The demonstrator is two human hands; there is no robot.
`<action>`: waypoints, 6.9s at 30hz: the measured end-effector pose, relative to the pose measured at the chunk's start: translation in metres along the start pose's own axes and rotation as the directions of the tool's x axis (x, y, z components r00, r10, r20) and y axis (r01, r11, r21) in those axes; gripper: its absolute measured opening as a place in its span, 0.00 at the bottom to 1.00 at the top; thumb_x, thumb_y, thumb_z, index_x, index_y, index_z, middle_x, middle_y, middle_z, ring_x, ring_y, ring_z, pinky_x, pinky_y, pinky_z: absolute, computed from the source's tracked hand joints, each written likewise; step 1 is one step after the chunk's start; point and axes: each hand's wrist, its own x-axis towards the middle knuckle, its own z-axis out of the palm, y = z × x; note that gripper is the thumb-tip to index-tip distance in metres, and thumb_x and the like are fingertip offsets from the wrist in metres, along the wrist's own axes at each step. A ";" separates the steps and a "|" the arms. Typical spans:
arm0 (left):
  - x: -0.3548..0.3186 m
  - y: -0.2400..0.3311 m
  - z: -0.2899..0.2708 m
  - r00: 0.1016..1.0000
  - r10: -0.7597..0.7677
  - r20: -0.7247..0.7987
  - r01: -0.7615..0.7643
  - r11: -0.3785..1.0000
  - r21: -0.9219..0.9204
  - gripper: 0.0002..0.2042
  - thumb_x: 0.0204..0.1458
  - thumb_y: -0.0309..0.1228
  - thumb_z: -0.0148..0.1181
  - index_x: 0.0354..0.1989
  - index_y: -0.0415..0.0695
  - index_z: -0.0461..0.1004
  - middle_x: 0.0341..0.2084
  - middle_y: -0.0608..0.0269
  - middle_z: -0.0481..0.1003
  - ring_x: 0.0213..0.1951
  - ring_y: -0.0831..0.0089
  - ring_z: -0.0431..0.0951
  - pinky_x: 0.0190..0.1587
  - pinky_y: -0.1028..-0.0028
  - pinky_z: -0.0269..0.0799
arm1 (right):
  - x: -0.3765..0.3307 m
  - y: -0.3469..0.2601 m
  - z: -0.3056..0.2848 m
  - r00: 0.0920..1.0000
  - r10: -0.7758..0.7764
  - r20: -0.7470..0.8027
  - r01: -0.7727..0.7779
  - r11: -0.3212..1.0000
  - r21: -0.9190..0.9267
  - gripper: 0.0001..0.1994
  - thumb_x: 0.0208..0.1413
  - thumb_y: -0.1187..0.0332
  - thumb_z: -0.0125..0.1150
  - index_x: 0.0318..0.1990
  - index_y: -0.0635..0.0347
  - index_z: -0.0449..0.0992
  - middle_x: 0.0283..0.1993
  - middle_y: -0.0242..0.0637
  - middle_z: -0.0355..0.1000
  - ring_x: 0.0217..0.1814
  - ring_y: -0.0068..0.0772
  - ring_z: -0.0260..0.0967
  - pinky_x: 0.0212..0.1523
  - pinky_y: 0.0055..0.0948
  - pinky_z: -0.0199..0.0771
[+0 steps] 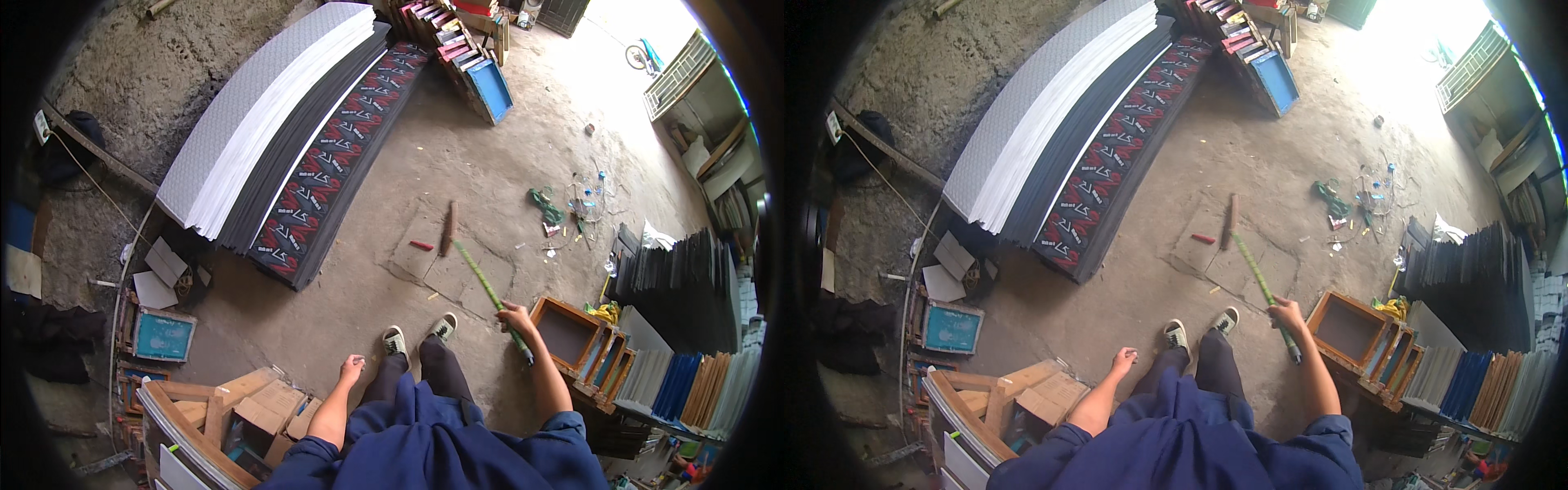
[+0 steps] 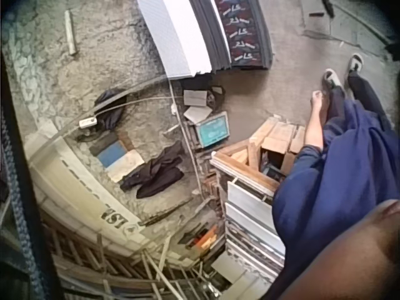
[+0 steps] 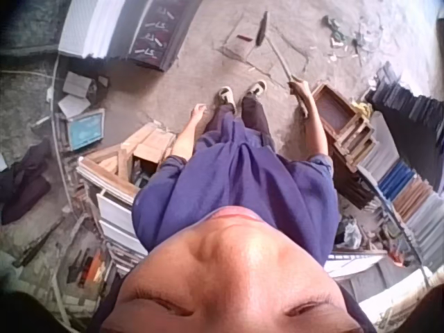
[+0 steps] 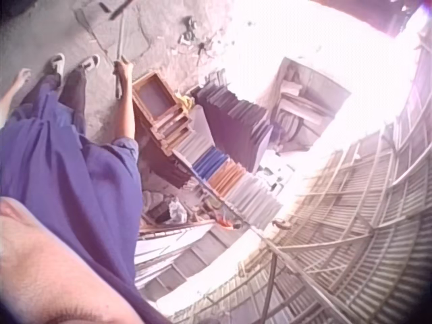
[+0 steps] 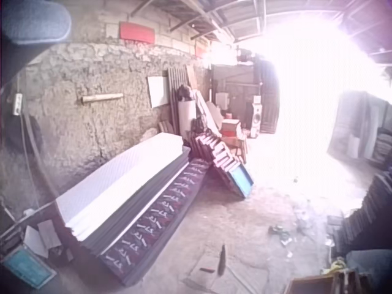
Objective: The person sweeps debris on a concrete floor using a broom, then gathers the swept material by hand and places it into a white sack. The person moves around a cluttered workshop area while performing the cleaning task.
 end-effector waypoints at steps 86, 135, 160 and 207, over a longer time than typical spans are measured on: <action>0.178 0.095 -0.094 0.934 0.071 0.350 -0.160 0.960 0.231 0.08 0.44 0.26 0.49 0.34 0.39 0.66 0.25 0.60 0.71 0.26 0.76 0.71 0.29 0.78 0.68 | -0.050 0.014 0.011 0.950 0.269 -0.158 -0.307 0.719 -0.624 0.22 0.34 0.72 0.57 0.44 0.55 0.66 0.21 0.42 0.70 0.20 0.28 0.69 0.24 0.25 0.71; 0.078 0.205 0.154 0.999 0.044 0.032 -0.049 0.984 0.171 0.08 0.44 0.27 0.49 0.33 0.40 0.67 0.24 0.60 0.72 0.24 0.76 0.72 0.28 0.79 0.68 | 0.072 -0.068 -0.297 0.954 -0.001 -0.301 -0.007 1.000 -0.025 0.22 0.38 0.74 0.55 0.47 0.58 0.64 0.18 0.34 0.65 0.15 0.21 0.60 0.16 0.22 0.65; 0.334 0.378 0.054 1.000 0.010 0.016 -0.009 1.000 -0.020 0.08 0.43 0.29 0.50 0.33 0.42 0.68 0.24 0.62 0.72 0.24 0.77 0.72 0.30 0.79 0.66 | 0.298 -0.310 -0.125 0.980 0.201 0.009 -0.201 0.979 -0.018 0.21 0.42 0.78 0.49 0.49 0.61 0.61 0.19 0.33 0.63 0.13 0.19 0.57 0.12 0.20 0.61; 0.447 0.593 0.094 0.988 0.111 0.110 -0.121 0.988 0.096 0.08 0.44 0.27 0.49 0.33 0.39 0.67 0.23 0.63 0.71 0.24 0.78 0.70 0.29 0.79 0.66 | 0.464 -0.497 -0.109 0.990 0.049 0.130 -0.104 0.882 0.460 0.23 0.40 0.77 0.52 0.49 0.60 0.60 0.19 0.32 0.63 0.12 0.17 0.56 0.13 0.20 0.61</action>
